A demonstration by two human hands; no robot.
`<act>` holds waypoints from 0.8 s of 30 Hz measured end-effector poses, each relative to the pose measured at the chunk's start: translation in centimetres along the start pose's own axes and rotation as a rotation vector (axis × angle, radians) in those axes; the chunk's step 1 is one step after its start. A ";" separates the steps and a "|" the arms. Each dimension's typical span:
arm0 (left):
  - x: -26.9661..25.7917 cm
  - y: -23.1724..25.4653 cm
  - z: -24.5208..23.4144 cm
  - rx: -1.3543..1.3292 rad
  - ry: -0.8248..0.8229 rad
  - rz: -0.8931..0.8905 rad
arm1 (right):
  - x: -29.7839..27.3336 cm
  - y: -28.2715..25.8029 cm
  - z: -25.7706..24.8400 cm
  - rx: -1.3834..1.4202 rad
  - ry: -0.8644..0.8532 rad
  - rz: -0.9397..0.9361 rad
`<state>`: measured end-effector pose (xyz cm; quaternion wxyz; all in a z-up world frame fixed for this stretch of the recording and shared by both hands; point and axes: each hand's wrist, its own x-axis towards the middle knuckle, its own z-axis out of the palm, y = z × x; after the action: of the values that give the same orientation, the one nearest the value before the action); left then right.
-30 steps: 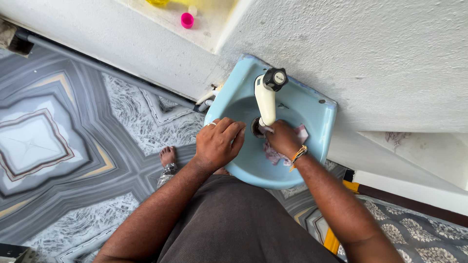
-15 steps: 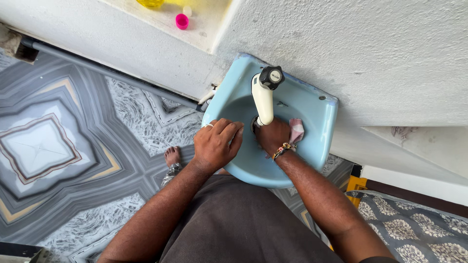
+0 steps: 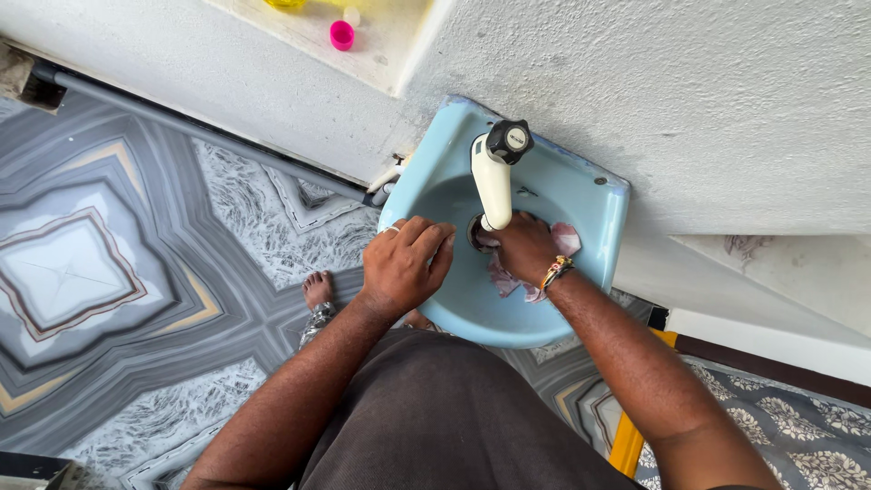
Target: The person washes a small piece of cloth in a light blue sink using a rag and liquid soap. They scrub the cloth under running water, rinse it, and wring it out repeatedly.
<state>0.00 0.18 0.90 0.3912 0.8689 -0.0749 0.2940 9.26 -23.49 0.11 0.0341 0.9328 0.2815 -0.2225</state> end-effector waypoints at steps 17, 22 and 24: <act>0.0 -0.2 0.4 0.015 -0.039 -0.007 | -1.3 -2.1 1.8 -0.319 0.182 0.065; 0.0 -0.2 0.2 -0.002 -0.018 -0.005 | -0.5 -2.6 0.9 -0.145 0.051 0.193; 0.1 0.0 0.0 -0.014 -0.002 -0.006 | -0.1 -2.3 0.6 0.022 -0.052 0.258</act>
<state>0.08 0.20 0.90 0.3982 0.8666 -0.0747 0.2914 7.73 -21.73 -0.28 0.0593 0.9555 0.1557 -0.2434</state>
